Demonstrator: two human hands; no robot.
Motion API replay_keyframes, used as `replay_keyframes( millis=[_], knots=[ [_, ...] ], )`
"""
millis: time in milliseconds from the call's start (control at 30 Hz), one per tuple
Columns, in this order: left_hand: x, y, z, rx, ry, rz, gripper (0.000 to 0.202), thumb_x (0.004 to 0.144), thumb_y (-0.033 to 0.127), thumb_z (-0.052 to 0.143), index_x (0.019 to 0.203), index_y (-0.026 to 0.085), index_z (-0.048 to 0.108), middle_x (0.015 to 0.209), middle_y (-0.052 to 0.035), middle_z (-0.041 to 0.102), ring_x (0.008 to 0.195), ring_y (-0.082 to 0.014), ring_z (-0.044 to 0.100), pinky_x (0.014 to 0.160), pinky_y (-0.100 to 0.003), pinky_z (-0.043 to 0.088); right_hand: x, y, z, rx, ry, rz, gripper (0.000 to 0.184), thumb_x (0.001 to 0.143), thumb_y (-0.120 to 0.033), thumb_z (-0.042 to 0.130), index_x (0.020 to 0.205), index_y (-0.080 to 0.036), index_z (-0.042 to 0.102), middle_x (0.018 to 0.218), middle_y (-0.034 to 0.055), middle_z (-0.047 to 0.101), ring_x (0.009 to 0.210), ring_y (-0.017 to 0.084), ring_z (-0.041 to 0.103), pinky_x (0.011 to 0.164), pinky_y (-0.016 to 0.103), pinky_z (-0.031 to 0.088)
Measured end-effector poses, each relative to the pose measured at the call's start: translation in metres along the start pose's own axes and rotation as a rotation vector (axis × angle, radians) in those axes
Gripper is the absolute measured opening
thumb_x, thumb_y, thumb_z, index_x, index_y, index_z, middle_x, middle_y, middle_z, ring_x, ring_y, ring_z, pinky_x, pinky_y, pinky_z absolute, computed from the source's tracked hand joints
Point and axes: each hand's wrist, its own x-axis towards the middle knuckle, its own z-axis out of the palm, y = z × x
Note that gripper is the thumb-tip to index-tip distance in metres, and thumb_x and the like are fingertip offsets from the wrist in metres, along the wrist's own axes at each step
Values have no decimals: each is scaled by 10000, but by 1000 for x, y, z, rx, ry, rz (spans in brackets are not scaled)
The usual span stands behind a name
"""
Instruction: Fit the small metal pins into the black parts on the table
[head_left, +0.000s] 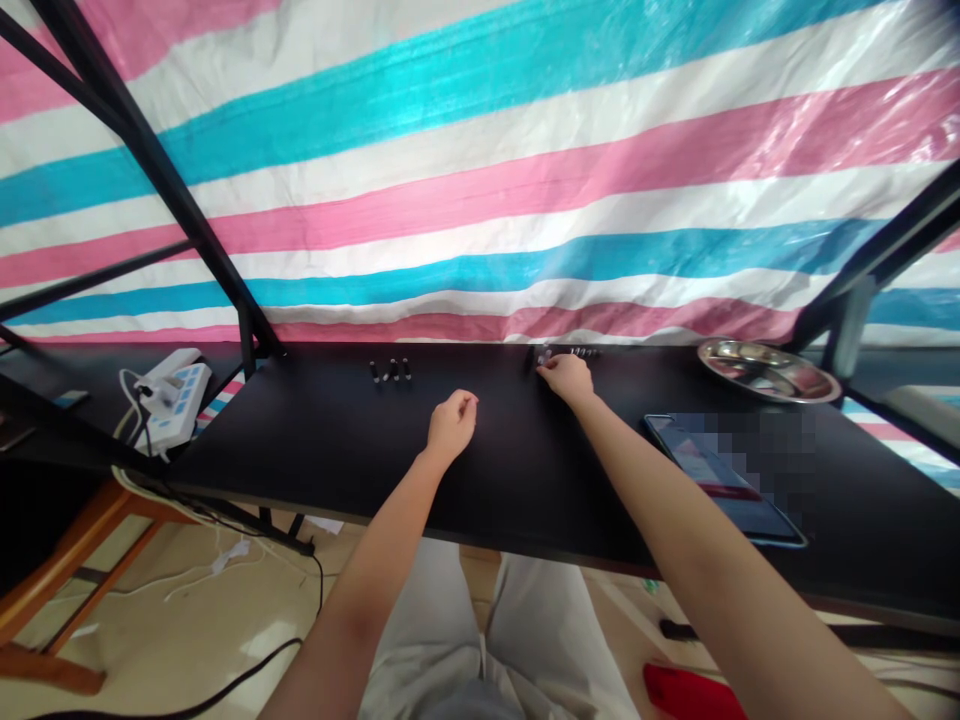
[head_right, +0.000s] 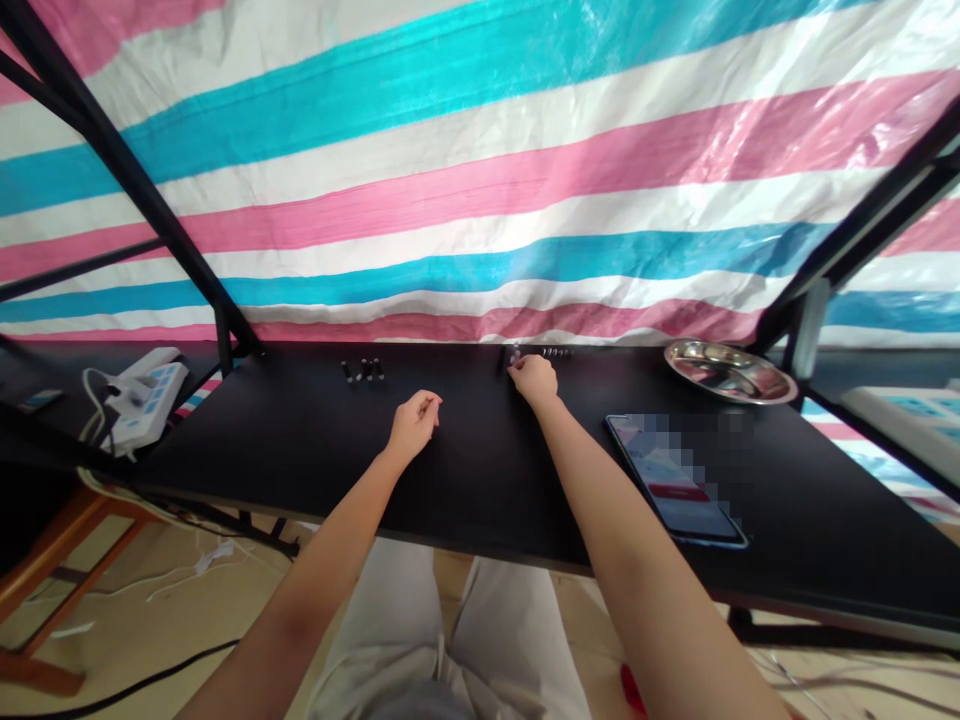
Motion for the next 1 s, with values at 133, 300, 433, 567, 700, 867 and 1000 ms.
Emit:
replay_keyframes(
  millis=[133, 300, 433, 567, 700, 867, 1000],
  knots=[
    [-1, 2, 0, 19, 4, -3, 182, 838, 252, 418, 871, 198, 589, 611, 11, 569, 520, -97, 500, 564, -211, 401, -2, -3, -1, -7, -6, 15, 201, 734, -294, 598, 856, -173, 701, 897, 113, 680, 866, 245, 627, 708, 304, 460],
    [0, 3, -1, 26, 6, -12, 174, 832, 242, 426, 869, 200, 591, 607, 14, 568, 530, -102, 507, 574, -214, 405, 0, -3, -1, -9, 0, 28, 220, 724, -295, 608, 882, -173, 701, 906, 113, 681, 867, 241, 629, 708, 300, 464],
    [1, 0, -1, 30, 12, -8, 178, 836, 245, 421, 871, 205, 592, 617, 11, 573, 527, -103, 507, 579, -215, 404, -1, 1, -3, 21, -2, 19, 236, 703, -253, 611, 898, -153, 696, 917, 118, 684, 888, 252, 626, 731, 301, 465],
    [1, -1, -1, 87, 45, 1, 186, 835, 222, 423, 912, 209, 591, 667, 2, 598, 592, -118, 540, 635, -231, 414, -13, 4, -6, 149, 61, 5, 227, 704, -219, 582, 885, -124, 681, 908, 119, 684, 893, 240, 622, 776, 299, 460],
    [7, 0, -10, 181, 191, -124, 353, 814, 193, 449, 1162, 200, 509, 841, -41, 635, 755, -161, 587, 753, -276, 421, -36, -3, -7, 431, 214, 43, 247, 710, -240, 537, 896, -123, 652, 862, 105, 675, 825, 207, 617, 745, 300, 473],
    [25, -6, -30, 222, 241, -325, 664, 780, 219, 521, 1384, 160, 253, 967, -102, 634, 905, -223, 602, 824, -317, 418, -72, -20, -2, 871, 264, -47, 303, 733, -315, 478, 945, -129, 587, 830, 73, 642, 612, 129, 567, 578, 269, 476],
    [41, -8, -44, 280, 223, -397, 766, 768, 263, 557, 1414, 120, 172, 1206, -200, 539, 1022, -285, 575, 865, -361, 410, -93, -28, 4, 914, 171, -127, 269, 717, -341, 499, 887, -147, 577, 740, 36, 611, 516, 96, 501, 519, 251, 448]
  ],
)
